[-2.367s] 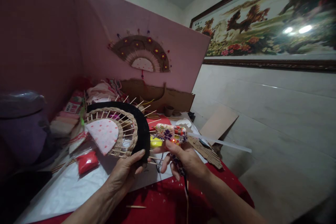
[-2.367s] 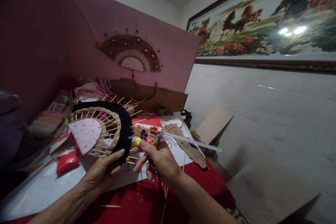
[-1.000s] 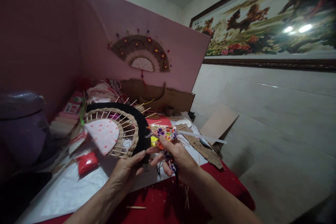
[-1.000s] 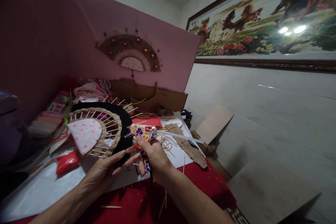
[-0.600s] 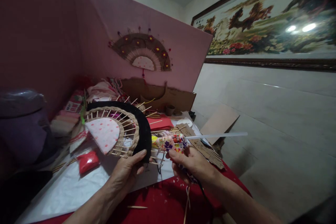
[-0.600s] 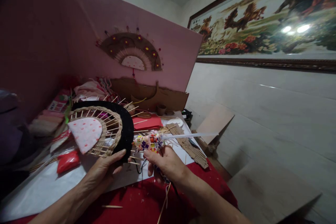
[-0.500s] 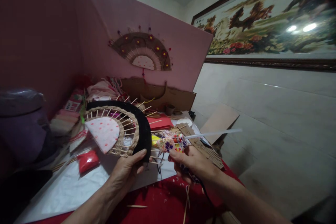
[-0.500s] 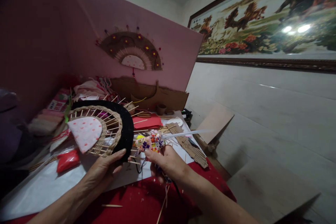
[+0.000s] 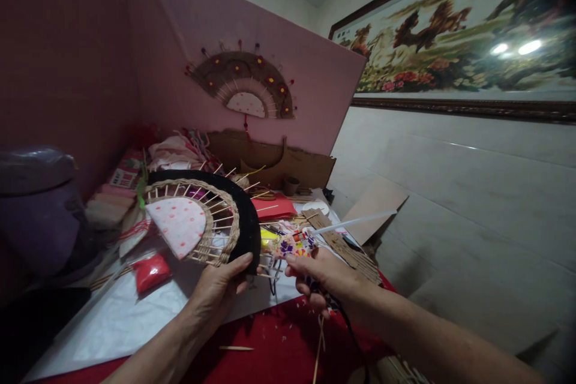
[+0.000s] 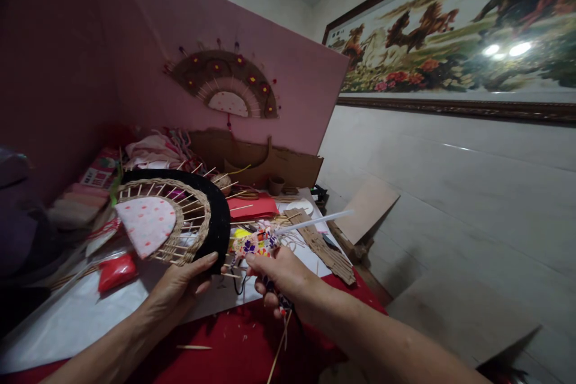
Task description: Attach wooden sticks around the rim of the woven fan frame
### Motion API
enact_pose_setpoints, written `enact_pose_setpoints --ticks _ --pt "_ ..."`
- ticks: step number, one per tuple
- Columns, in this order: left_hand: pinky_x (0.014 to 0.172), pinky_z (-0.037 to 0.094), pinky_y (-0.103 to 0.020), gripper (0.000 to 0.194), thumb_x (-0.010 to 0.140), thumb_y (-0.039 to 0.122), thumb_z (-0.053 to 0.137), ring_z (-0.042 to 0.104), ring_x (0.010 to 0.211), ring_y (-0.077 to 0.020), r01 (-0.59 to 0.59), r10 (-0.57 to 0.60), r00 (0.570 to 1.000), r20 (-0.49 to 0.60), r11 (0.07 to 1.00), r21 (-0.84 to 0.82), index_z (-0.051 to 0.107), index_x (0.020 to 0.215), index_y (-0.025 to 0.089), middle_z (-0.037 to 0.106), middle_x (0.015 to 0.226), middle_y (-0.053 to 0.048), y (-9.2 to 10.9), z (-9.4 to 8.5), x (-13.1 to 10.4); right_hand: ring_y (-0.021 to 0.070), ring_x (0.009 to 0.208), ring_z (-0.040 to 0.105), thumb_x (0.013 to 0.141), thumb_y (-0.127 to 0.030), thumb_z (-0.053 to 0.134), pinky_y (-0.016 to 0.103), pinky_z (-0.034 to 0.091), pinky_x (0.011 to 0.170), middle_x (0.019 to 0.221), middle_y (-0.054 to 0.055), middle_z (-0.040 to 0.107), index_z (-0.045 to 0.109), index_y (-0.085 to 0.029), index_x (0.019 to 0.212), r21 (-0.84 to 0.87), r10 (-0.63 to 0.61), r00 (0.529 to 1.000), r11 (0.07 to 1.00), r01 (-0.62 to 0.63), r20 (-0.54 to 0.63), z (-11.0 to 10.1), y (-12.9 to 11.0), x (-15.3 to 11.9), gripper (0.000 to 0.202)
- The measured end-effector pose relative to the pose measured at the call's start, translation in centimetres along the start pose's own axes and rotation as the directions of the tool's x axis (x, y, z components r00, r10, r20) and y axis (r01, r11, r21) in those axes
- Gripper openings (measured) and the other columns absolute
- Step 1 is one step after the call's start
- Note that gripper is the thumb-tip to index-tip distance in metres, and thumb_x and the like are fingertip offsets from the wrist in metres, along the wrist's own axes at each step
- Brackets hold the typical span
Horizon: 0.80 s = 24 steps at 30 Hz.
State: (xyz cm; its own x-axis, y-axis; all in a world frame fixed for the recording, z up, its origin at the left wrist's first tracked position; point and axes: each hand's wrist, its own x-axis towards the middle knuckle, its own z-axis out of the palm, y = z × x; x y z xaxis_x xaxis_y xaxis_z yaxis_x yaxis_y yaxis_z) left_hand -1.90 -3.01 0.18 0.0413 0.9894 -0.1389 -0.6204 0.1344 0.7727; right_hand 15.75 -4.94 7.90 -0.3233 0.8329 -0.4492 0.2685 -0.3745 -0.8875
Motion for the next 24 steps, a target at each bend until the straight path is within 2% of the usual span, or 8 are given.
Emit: enact_pose_setpoints --ticks 3,10,17,21,24 --pt "0.031 0.033 -0.016 0.031 0.056 0.016 0.073 0.060 0.051 -0.0145 -0.020 0.020 1.000 0.015 1.000 0.011 0.063 0.085 0.011 0.066 0.065 -0.005 -0.14 -0.13 0.09 0.0011 0.031 0.035 0.077 -0.049 0.050 0.012 0.027 0.030 0.052 -0.006 0.046 0.050 -0.016 0.078 -0.014 0.032 0.999 0.999 -0.032 -0.028 0.21 -0.57 0.06 0.033" --pt "0.031 0.032 -0.015 0.021 0.058 0.018 0.072 0.056 0.046 -0.0107 -0.026 0.026 0.999 0.028 1.000 0.016 0.064 0.075 0.009 0.065 0.062 -0.005 -0.15 -0.21 0.02 0.0016 0.031 0.035 0.078 -0.047 0.048 0.012 0.027 0.030 0.051 -0.005 0.046 0.048 -0.016 0.077 -0.015 0.020 0.999 1.000 -0.020 -0.029 0.31 -0.40 0.24 0.030" --pt "0.041 0.044 -0.019 0.032 0.056 0.015 0.073 0.062 0.056 -0.0142 -0.020 0.021 1.000 0.014 0.999 -0.027 0.064 0.087 0.013 0.069 0.076 -0.006 -0.26 -0.41 0.16 0.0013 0.033 0.035 0.080 -0.045 0.047 0.013 0.031 0.032 0.053 -0.004 0.047 0.048 -0.016 0.078 -0.034 0.046 0.999 0.998 -0.047 -0.029 0.47 -0.81 0.08 0.029" --pt "0.032 0.034 -0.014 0.021 0.058 0.018 0.073 0.058 0.048 -0.0105 -0.020 0.020 0.999 0.029 1.000 0.010 0.063 0.075 0.011 0.066 0.065 -0.004 -0.09 -0.27 0.03 0.0021 0.033 0.036 0.078 -0.045 0.049 0.014 0.031 0.032 0.052 -0.004 0.046 0.048 -0.016 0.077 -0.042 0.056 0.998 0.997 -0.057 -0.026 0.56 -1.07 0.05 0.030" --pt "0.031 0.033 -0.014 0.023 0.057 0.016 0.073 0.057 0.046 -0.0094 -0.030 0.030 0.999 0.023 1.000 0.006 0.063 0.078 0.011 0.065 0.062 -0.002 0.26 0.17 -0.23 0.0027 0.034 0.035 0.076 -0.048 0.052 0.014 0.029 0.030 0.052 -0.004 0.046 0.048 -0.016 0.076 -0.039 0.057 0.998 0.998 -0.058 -0.025 0.55 -1.09 0.13 0.032"
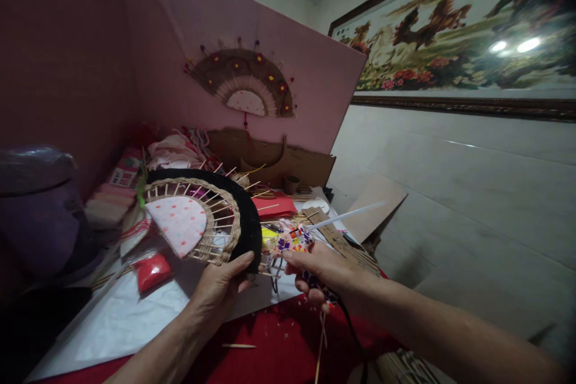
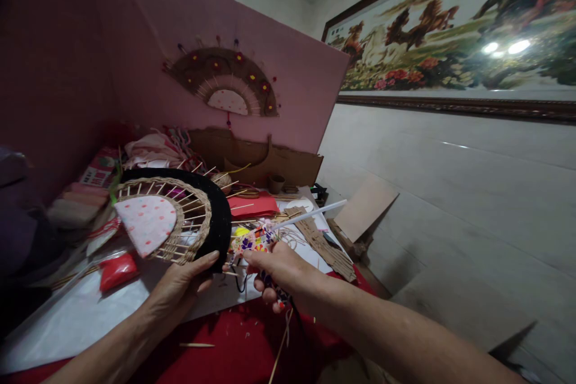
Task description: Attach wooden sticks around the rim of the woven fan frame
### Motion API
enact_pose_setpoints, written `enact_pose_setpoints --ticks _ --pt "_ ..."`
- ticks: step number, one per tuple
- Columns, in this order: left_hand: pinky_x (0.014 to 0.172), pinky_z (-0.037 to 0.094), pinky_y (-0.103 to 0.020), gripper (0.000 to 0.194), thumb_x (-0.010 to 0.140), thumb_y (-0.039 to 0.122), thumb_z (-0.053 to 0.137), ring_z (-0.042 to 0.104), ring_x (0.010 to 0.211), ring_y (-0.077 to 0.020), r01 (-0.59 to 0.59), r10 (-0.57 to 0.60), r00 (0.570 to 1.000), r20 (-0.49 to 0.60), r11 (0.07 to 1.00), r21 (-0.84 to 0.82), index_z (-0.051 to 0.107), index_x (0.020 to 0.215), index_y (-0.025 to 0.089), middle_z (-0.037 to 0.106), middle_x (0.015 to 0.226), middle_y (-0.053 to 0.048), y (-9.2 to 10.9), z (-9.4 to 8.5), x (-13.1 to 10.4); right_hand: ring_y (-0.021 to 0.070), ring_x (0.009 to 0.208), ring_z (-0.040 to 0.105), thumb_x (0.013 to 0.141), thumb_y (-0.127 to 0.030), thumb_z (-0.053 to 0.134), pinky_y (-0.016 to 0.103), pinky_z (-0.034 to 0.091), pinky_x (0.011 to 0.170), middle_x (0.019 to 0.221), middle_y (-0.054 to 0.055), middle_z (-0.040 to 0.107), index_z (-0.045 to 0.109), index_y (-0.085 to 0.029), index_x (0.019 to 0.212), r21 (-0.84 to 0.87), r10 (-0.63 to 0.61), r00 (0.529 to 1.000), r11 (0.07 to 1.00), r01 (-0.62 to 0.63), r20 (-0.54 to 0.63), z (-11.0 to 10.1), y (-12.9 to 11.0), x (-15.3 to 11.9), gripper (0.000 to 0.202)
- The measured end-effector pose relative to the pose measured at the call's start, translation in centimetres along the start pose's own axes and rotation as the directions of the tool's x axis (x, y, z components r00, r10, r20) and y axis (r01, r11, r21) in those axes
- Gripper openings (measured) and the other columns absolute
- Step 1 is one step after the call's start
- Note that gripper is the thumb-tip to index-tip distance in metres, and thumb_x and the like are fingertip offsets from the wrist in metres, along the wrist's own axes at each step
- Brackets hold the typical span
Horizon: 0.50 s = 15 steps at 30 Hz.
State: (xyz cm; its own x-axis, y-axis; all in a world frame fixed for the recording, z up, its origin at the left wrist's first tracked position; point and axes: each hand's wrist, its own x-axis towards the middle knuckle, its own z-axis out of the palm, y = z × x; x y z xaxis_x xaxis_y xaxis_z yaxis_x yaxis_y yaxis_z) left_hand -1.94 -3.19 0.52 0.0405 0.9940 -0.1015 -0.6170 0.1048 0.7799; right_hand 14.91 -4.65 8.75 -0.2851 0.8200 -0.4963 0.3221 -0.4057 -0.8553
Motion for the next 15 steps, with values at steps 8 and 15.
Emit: enact_pose_setpoints --ticks 8,15 --pt "0.032 0.034 -0.015 0.039 0.055 0.015 0.074 0.059 0.049 -0.0114 -0.002 0.002 1.000 -0.007 0.999 -0.036 0.062 0.092 0.014 0.066 0.066 -0.002 0.02 0.04 -0.15 0.0019 0.033 0.034 0.077 -0.050 0.050 0.013 0.029 0.029 0.053 -0.004 0.047 0.050 -0.017 0.077 0.054 -0.006 0.999 0.999 0.004 0.051 -0.16 0.57 0.55 0.033" --pt "0.030 0.032 -0.014 0.019 0.055 0.015 0.074 0.055 0.044 -0.0093 0.004 -0.004 1.000 -0.018 1.000 -0.011 0.061 0.068 0.011 0.063 0.058 -0.001 0.17 0.19 -0.16 0.0005 0.032 0.034 0.079 -0.047 0.049 0.011 0.029 0.031 0.052 -0.005 0.047 0.051 -0.016 0.079 0.088 -0.018 0.997 0.996 0.012 0.074 -0.26 0.64 0.36 0.031"
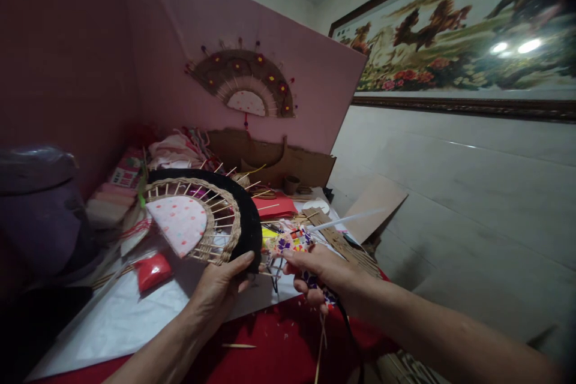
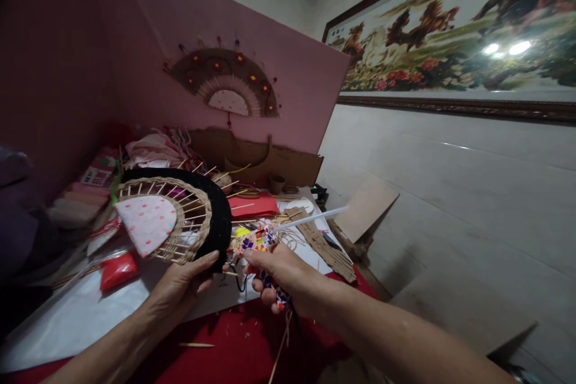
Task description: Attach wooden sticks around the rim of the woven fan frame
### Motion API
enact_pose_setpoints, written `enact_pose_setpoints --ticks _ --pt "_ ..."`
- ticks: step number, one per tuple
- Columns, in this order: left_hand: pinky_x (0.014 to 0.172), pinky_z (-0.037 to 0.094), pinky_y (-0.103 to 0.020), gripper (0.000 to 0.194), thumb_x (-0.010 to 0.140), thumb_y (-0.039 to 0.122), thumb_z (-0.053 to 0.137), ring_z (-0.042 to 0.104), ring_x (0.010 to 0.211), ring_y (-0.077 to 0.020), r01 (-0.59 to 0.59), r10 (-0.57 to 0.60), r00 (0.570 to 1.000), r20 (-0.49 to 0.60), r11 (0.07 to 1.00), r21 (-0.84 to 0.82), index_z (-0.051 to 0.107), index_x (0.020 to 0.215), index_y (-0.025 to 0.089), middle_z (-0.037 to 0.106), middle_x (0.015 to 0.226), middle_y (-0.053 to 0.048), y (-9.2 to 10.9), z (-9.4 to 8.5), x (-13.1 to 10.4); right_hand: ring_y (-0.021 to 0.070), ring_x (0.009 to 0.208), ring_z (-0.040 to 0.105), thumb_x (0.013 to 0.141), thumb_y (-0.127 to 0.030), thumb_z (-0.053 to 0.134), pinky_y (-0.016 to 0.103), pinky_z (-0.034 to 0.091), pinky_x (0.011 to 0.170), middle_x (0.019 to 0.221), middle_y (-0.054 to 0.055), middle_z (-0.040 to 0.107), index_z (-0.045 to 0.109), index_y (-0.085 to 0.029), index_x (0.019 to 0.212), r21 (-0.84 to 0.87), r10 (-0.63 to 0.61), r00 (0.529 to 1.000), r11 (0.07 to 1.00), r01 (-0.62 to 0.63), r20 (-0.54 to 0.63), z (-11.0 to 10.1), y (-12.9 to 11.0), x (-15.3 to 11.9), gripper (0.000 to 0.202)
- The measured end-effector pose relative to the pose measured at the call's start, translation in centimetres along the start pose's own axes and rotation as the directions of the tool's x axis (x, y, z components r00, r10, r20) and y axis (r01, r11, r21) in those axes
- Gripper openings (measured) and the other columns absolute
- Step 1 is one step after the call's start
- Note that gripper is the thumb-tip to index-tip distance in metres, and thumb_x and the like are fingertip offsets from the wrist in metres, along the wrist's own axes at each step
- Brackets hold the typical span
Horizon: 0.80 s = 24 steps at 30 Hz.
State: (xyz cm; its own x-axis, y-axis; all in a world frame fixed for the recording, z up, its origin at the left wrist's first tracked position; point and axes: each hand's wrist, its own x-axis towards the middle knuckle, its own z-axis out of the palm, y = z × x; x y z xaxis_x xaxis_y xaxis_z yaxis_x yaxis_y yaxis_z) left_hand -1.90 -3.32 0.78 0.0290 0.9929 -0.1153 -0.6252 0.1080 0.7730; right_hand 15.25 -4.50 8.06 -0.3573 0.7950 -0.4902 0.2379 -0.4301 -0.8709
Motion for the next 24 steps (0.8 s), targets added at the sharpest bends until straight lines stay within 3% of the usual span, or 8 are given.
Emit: enact_pose_setpoints --ticks 7,19,24 --pt "0.034 0.037 -0.016 0.030 0.058 0.016 0.072 0.060 0.052 -0.0130 -0.009 0.010 0.999 0.043 1.000 -0.007 0.063 0.086 0.012 0.067 0.070 -0.005 -0.30 -0.26 0.27 0.0009 0.033 0.034 0.077 -0.050 0.051 0.012 0.030 0.032 0.053 -0.004 0.048 0.051 -0.017 0.079 -0.009 0.021 1.000 1.000 -0.021 0.010 -0.29 -0.20 0.03 0.033" --pt "0.035 0.036 -0.016 0.025 0.061 0.019 0.070 0.060 0.055 -0.0132 0.004 -0.006 0.996 0.084 1.000 0.026 0.065 0.083 0.009 0.067 0.071 -0.008 -0.60 -0.62 0.39 0.0008 0.032 0.034 0.076 -0.050 0.052 0.013 0.031 0.032 0.052 -0.005 0.047 0.050 -0.017 0.079 -0.033 0.018 1.000 0.999 -0.018 0.001 -0.14 -0.40 -0.08 0.033" --pt "0.033 0.034 -0.016 0.033 0.058 0.018 0.072 0.058 0.051 -0.0125 -0.024 0.024 0.997 0.079 1.000 0.001 0.064 0.090 0.011 0.067 0.070 -0.006 -0.56 -0.62 0.36 0.0009 0.031 0.031 0.075 -0.051 0.051 0.013 0.027 0.030 0.053 -0.005 0.047 0.050 -0.018 0.078 -0.033 0.038 0.999 0.999 -0.038 -0.005 -0.19 -0.42 0.01 0.034"
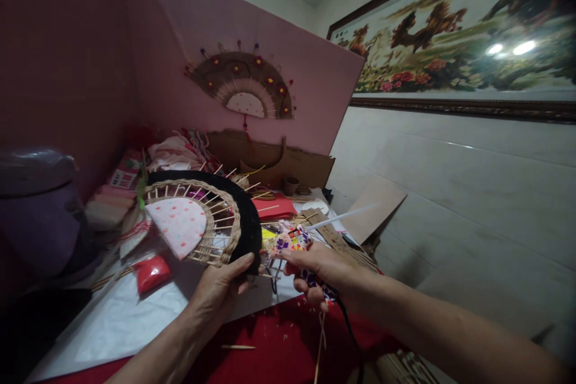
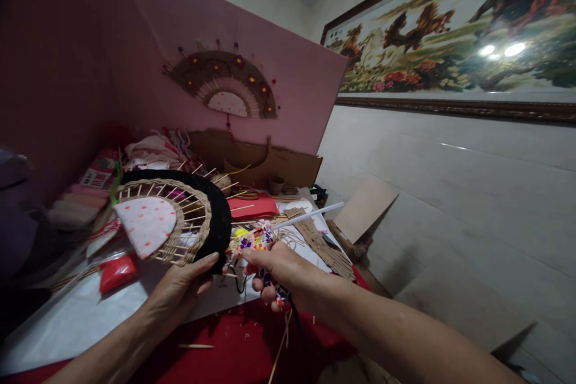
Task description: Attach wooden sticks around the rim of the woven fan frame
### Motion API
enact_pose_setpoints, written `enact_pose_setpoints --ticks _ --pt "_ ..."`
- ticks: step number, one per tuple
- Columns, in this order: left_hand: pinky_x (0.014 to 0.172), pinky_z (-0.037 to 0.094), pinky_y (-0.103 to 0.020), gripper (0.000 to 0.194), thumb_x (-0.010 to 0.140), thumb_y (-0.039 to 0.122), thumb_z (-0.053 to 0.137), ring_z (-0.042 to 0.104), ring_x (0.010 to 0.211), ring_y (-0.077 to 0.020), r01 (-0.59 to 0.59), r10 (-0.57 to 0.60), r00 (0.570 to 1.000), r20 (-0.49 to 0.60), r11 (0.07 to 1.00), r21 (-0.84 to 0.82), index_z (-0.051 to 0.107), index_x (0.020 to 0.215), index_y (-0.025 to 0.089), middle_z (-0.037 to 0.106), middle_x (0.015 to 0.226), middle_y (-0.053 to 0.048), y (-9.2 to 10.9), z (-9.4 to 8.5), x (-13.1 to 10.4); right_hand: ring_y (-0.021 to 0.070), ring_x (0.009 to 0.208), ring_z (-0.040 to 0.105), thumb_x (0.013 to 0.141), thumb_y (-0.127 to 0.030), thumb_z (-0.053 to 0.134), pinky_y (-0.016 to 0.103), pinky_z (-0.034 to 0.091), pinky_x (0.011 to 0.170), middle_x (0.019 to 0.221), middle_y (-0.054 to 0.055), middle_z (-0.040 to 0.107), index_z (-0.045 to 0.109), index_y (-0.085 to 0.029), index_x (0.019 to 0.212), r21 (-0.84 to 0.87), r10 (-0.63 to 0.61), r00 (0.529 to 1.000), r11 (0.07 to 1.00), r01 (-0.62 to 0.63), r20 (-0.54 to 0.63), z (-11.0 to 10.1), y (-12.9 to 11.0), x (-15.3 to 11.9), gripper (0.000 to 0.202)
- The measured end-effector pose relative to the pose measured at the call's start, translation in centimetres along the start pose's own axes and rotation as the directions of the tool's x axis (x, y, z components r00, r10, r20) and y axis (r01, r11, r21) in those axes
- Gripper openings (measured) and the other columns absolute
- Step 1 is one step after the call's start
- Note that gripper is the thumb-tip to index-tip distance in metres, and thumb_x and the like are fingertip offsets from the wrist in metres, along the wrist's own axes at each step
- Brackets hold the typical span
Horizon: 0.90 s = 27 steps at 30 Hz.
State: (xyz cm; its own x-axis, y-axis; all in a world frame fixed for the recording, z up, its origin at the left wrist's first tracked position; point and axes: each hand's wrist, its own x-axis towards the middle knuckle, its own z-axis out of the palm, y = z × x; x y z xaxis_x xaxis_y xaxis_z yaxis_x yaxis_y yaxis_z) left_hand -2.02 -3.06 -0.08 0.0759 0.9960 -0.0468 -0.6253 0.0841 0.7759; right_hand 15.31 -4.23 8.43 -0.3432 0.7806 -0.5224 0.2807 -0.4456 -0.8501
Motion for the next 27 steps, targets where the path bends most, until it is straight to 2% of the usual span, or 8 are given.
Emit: enact_pose_setpoints --ticks 6,9,16,22,27 --pt "0.041 0.042 -0.019 0.026 0.060 0.019 0.071 0.059 0.054 -0.0129 0.051 -0.050 0.999 -0.014 0.999 0.013 0.065 0.084 0.011 0.067 0.072 -0.006 0.14 0.07 -0.11 0.0006 0.031 0.030 0.076 -0.051 0.050 0.012 0.024 0.030 0.051 -0.006 0.045 0.049 -0.018 0.076 0.027 0.050 0.999 0.998 -0.051 0.015 0.10 -0.24 -0.16 0.034" --pt "0.039 0.040 -0.018 0.022 0.061 0.020 0.070 0.059 0.054 -0.0124 0.053 -0.053 0.999 -0.005 0.998 0.025 0.065 0.081 0.010 0.066 0.070 -0.006 0.22 0.09 -0.18 0.0003 0.031 0.030 0.077 -0.051 0.050 0.012 0.025 0.030 0.052 -0.006 0.045 0.048 -0.017 0.074 0.051 0.050 0.998 0.997 -0.052 0.040 0.01 -0.22 -0.19 0.034" --pt "0.033 0.033 -0.015 0.031 0.061 0.018 0.070 0.057 0.051 -0.0111 -0.001 0.000 1.000 0.003 0.999 0.040 0.063 0.091 0.012 0.064 0.066 -0.004 0.47 0.50 -0.22 0.0003 0.031 0.030 0.076 -0.053 0.051 0.013 0.024 0.029 0.051 -0.006 0.043 0.047 -0.017 0.070 0.084 0.044 0.997 0.995 -0.049 0.067 -0.31 0.37 0.30 0.036" --pt "0.033 0.034 -0.015 0.030 0.060 0.017 0.071 0.057 0.051 -0.0110 0.018 -0.017 1.000 -0.019 0.999 0.031 0.062 0.089 0.012 0.064 0.067 -0.003 0.72 0.66 -0.30 0.0006 0.031 0.031 0.076 -0.053 0.050 0.012 0.026 0.029 0.050 -0.006 0.042 0.049 -0.017 0.072 0.094 0.032 0.997 0.995 -0.039 0.071 -0.26 0.43 0.23 0.036" --pt "0.035 0.035 -0.016 0.031 0.062 0.018 0.070 0.058 0.054 -0.0114 0.018 -0.019 1.000 0.018 0.999 0.028 0.062 0.092 0.013 0.065 0.070 -0.004 0.49 0.36 -0.22 0.0006 0.031 0.031 0.077 -0.052 0.048 0.012 0.028 0.029 0.052 -0.006 0.044 0.051 -0.016 0.078 0.072 0.010 0.999 0.997 -0.013 0.032 0.03 0.18 -0.31 0.036"
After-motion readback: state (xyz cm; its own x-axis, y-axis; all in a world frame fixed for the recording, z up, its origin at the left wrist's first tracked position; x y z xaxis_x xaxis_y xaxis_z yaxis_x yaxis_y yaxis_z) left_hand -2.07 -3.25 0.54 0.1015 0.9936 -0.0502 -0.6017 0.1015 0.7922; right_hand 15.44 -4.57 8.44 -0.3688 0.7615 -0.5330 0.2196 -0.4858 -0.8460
